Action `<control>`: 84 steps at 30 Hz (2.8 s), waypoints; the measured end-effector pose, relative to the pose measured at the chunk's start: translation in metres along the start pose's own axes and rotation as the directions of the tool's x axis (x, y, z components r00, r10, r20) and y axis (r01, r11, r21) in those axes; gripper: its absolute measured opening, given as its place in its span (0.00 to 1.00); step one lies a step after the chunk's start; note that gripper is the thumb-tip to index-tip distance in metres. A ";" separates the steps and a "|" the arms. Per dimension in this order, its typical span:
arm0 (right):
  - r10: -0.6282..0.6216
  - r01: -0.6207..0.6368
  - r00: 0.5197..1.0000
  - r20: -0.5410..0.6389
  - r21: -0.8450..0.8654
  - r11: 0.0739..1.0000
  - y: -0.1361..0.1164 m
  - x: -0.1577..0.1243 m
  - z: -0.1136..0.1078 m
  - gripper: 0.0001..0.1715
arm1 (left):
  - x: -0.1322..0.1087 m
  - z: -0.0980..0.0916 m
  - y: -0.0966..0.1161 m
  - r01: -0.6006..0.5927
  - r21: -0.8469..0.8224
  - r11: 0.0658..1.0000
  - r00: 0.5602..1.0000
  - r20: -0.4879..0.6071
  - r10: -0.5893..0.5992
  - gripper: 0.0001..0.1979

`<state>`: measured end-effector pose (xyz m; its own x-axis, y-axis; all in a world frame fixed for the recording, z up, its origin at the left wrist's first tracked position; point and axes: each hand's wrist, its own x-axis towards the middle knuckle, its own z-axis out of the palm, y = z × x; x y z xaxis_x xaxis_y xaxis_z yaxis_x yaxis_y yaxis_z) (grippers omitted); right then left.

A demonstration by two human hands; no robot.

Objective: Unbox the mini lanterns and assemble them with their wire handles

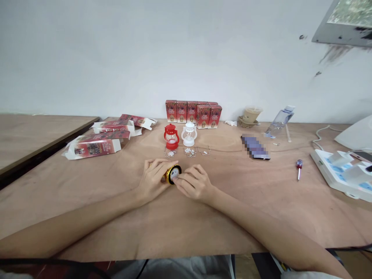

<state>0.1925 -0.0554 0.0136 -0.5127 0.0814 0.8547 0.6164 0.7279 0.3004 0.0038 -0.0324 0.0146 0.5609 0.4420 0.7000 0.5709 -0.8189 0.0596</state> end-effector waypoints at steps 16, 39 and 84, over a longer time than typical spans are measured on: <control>0.076 -0.072 0.996 0.046 -0.086 0.994 -0.005 -0.002 0.003 0.11 | -0.002 0.003 -0.001 -0.001 -0.058 0.998 0.999 0.049 0.004 0.15; 0.089 -0.094 0.995 0.035 0.218 0.971 -0.001 -0.006 0.006 0.11 | -0.002 0.002 0.002 -0.061 -0.041 0.997 0.997 0.053 0.063 0.15; 0.066 -0.067 0.996 0.056 0.027 0.997 0.002 -0.003 -0.003 0.26 | -0.005 0.006 -0.005 -0.045 -0.208 0.977 0.998 -0.041 0.038 0.16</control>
<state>0.1969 -0.0558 0.0132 -0.5035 0.1669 0.8477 0.6330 0.7391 0.2305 0.0017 -0.0281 0.0064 0.5572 0.3957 0.7300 0.4076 -0.8963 0.1748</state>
